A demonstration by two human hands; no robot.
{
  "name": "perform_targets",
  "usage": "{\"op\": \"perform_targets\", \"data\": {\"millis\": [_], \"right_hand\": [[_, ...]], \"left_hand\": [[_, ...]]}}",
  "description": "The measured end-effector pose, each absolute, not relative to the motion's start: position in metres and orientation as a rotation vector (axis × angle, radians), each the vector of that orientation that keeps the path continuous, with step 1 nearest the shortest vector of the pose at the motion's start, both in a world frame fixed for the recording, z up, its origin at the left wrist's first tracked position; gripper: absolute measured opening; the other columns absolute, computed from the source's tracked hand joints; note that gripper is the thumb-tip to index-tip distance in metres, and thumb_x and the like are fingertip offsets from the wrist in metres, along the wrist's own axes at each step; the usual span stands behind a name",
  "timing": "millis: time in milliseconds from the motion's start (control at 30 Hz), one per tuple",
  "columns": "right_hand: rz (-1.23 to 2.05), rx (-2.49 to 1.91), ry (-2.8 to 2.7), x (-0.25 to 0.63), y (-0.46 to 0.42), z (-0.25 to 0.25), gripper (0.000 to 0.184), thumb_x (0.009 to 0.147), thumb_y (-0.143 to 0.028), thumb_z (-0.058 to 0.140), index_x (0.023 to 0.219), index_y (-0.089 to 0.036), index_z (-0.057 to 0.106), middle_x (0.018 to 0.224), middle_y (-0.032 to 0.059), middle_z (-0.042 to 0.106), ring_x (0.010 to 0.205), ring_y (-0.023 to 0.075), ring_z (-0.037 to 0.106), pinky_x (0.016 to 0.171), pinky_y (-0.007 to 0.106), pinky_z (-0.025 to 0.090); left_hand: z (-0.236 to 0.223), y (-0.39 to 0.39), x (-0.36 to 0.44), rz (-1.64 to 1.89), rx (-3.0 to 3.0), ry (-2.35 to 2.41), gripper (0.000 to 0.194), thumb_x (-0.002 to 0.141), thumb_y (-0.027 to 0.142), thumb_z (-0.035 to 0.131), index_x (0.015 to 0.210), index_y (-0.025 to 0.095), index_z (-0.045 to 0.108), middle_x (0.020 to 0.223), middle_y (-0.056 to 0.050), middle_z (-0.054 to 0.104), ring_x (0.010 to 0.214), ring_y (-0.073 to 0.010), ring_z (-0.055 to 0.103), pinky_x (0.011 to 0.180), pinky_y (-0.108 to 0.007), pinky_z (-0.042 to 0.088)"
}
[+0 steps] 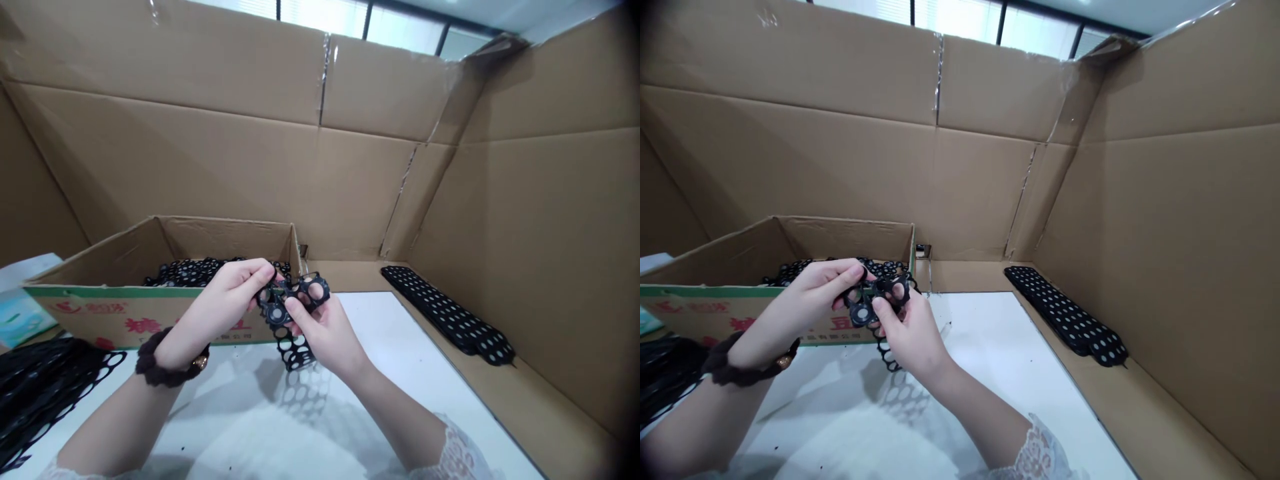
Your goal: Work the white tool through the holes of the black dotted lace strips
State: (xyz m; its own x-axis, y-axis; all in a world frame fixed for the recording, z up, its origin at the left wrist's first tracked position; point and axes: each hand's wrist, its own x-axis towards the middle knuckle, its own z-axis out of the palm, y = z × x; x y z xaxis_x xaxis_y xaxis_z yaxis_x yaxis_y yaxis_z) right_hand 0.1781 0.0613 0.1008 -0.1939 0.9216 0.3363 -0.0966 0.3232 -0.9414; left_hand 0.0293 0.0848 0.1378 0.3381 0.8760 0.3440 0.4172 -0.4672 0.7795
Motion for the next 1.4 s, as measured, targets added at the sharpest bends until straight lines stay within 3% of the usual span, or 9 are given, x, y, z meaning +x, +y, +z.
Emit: {"op": "perform_targets", "data": {"millis": [233,400,467,533,667,767,900,1100,1400], "right_hand": [[1.139,-0.848,-1.404,0.183,0.061,0.106,0.021,0.075,-0.037,0.057,0.073,-0.019,0.048,0.066,-0.0023,0.049,0.055,0.0088,0.049,0.046,0.019,0.044],[1.199,-0.888,-1.339,0.186,0.067,0.106,0.027,0.074,-0.041,0.057,0.07,-0.016,0.049,0.061,-0.0023,0.053,0.046,0.0069,0.047,0.043,0.019,0.039],[1.217,-0.886,-1.302,0.187,0.071,0.106,0.028,0.075,-0.043,0.057,0.071,-0.016,0.05,0.058,-0.0032,0.053,0.043,0.0061,0.046,0.043,0.019,0.038],[1.224,-0.866,-1.28,0.188,0.074,0.104,0.029,0.074,-0.044,0.057,0.074,-0.016,0.051,0.059,-0.003,0.054,0.044,0.0061,0.047,0.045,0.019,0.038],[1.251,-0.832,-1.294,0.187,0.077,0.101,0.029,0.071,-0.041,0.062,0.082,-0.015,0.055,0.061,-0.0022,0.055,0.047,0.0063,0.047,0.046,0.019,0.039],[1.262,-0.817,-1.273,0.185,0.077,0.1,0.028,0.07,-0.038,0.064,0.083,-0.016,0.054,0.069,-0.0006,0.058,0.051,0.007,0.05,0.047,0.02,0.042],[1.204,-0.777,-1.27,0.183,0.072,0.102,0.026,0.071,-0.036,0.063,0.085,-0.016,0.054,0.071,-0.0009,0.057,0.054,0.0078,0.051,0.051,0.021,0.046],[1.135,-0.745,-1.301,0.18,0.063,0.106,0.025,0.074,-0.034,0.06,0.09,-0.019,0.049,0.07,-0.0025,0.054,0.057,0.0085,0.054,0.054,0.022,0.048],[1.084,-0.699,-1.334,0.178,0.062,0.104,0.024,0.079,-0.031,0.056,0.097,-0.018,0.047,0.081,0.0002,0.05,0.071,0.0101,0.054,0.068,0.023,0.049]], "left_hand": [[0.136,0.107,-0.006,1.712,2.052,1.566,0.032,0.089,0.036,0.032,0.089,0.017,0.057,0.061,0.003,0.041,0.054,-0.01,0.038,0.05,-0.021,0.031],[0.127,0.145,-0.033,1.231,2.397,1.995,0.034,0.086,0.036,0.037,0.106,0.016,0.057,0.091,-0.007,0.058,0.083,-0.023,0.056,0.071,-0.032,0.042],[0.125,0.15,-0.031,1.162,2.475,2.055,0.04,0.084,0.036,0.04,0.114,0.015,0.053,0.112,-0.016,0.053,0.101,-0.0314,0.052,0.081,-0.041,0.041],[0.128,0.142,-0.024,1.216,2.534,2.017,0.043,0.086,0.037,0.038,0.122,0.015,0.047,0.12,-0.017,0.05,0.108,-0.0313,0.049,0.086,-0.043,0.04],[0.139,0.098,-0.001,1.151,2.622,1.494,0.032,0.088,0.04,0.038,0.11,0.024,0.055,0.098,-0.003,0.065,0.087,-0.0182,0.061,0.077,-0.028,0.045],[0.141,0.071,0.019,0.9,2.737,1.248,0.027,0.08,0.045,0.052,0.094,0.024,0.062,0.091,-0.001,0.067,0.083,-0.0185,0.06,0.074,-0.027,0.044],[0.139,0.066,0.031,0.911,2.527,1.234,0.02,0.08,0.04,0.054,0.083,0.021,0.062,0.084,0.0,0.067,0.078,-0.0173,0.06,0.071,-0.027,0.045],[0.147,0.074,0.028,0.885,2.078,0.998,0.019,0.078,0.035,0.058,0.086,0.018,0.063,0.081,-0.002,0.069,0.076,-0.0171,0.064,0.069,-0.026,0.05],[0.14,0.071,0.023,1.015,2.337,1.116,0.022,0.079,0.035,0.056,0.095,0.022,0.065,0.097,-0.001,0.068,0.088,-0.0175,0.062,0.079,-0.027,0.048]]}}
